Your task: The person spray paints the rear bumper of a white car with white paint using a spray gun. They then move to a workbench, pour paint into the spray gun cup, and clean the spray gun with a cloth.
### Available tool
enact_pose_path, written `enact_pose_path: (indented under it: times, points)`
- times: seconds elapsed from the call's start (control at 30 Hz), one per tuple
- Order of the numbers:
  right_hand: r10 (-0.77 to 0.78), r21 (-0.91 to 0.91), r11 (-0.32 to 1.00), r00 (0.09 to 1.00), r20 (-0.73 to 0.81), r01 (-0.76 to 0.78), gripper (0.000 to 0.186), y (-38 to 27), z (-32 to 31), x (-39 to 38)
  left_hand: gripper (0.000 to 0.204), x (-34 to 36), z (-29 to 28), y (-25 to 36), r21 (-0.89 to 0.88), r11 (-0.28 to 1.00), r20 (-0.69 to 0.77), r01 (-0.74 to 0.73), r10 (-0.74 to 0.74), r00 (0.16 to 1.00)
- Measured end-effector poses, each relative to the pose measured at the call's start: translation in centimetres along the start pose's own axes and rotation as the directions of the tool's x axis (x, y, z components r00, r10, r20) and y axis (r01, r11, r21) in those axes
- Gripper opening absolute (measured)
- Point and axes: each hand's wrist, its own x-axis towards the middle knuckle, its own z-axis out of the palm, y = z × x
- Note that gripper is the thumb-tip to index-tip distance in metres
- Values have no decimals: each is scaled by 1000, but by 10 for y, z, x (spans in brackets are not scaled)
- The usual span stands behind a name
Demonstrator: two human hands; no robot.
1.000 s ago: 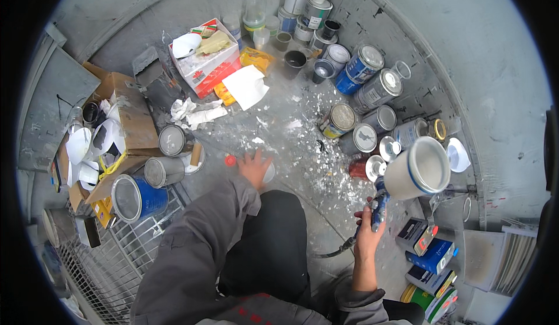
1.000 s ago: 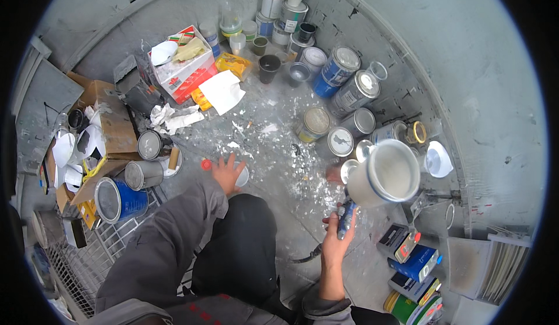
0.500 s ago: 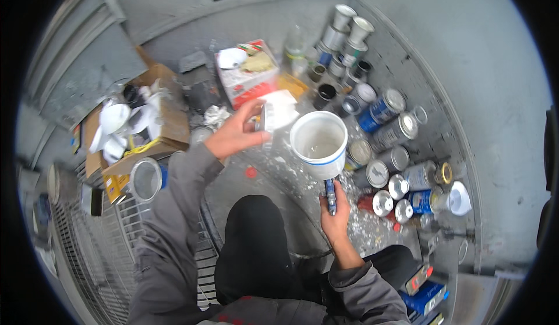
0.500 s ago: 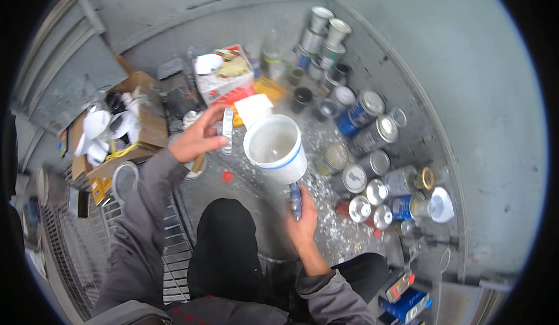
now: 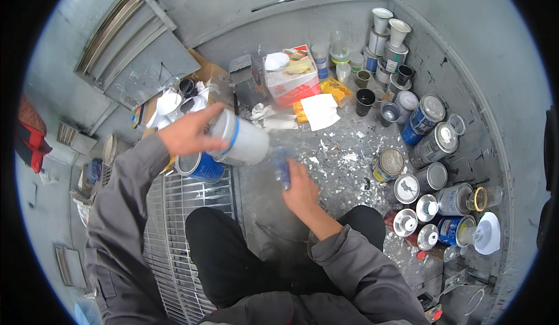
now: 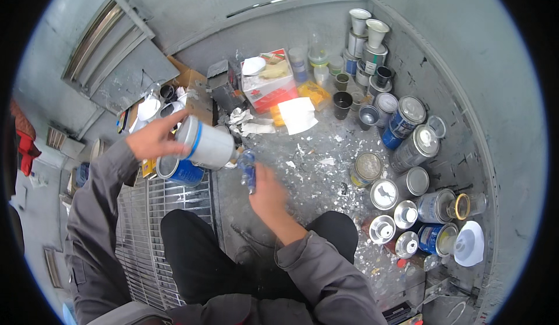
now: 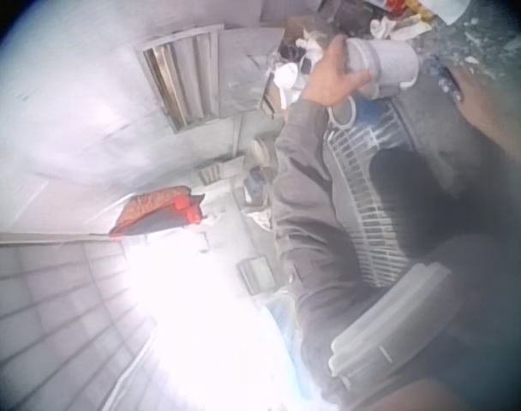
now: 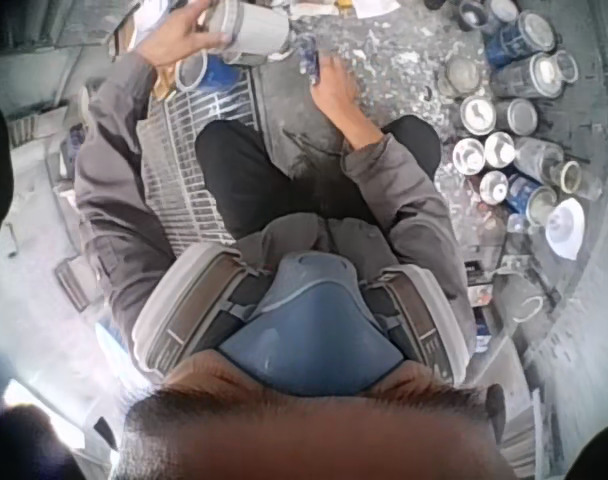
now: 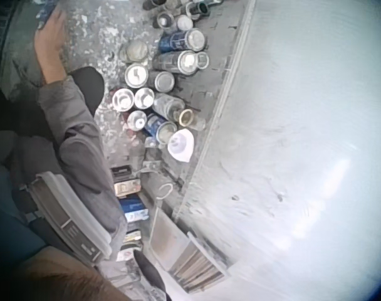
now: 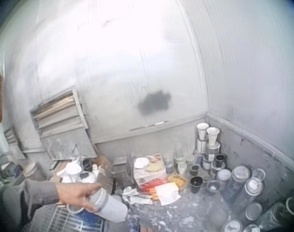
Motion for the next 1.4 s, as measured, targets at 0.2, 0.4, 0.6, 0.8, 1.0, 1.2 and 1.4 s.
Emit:
enact_pose_path:
  times: [0.2,0.4,0.6,0.8,1.0,1.2,1.4]
  points:
    - [-328,281,907,945,0,315,60,31,-16,7,100,-41,15,50,548,649,225,-528,493,840]
    - [-419,398,843,906,63,362,58,53,-34,22,103,-48,11,81,598,582,317,-550,459,830]
    - [-177,197,960,978,-111,197,54,73,-50,44,85,46,15,18,502,638,-36,-584,690,723]
    - [292,370,917,884,-364,-150,47,115,-98,34,38,239,148,-133,152,967,-160,-204,228,960]
    - [708,601,671,616,-347,-434,18,101,-150,-30,49,369,304,-230,377,923,-207,-84,172,963]
    - [685,631,703,549,-478,-328,18,58,-148,-48,26,408,317,-261,426,896,-202,-128,232,951]
    - [656,609,688,696,-291,-394,38,63,-125,-16,28,400,249,-249,-637,767,-118,-72,-5,993]
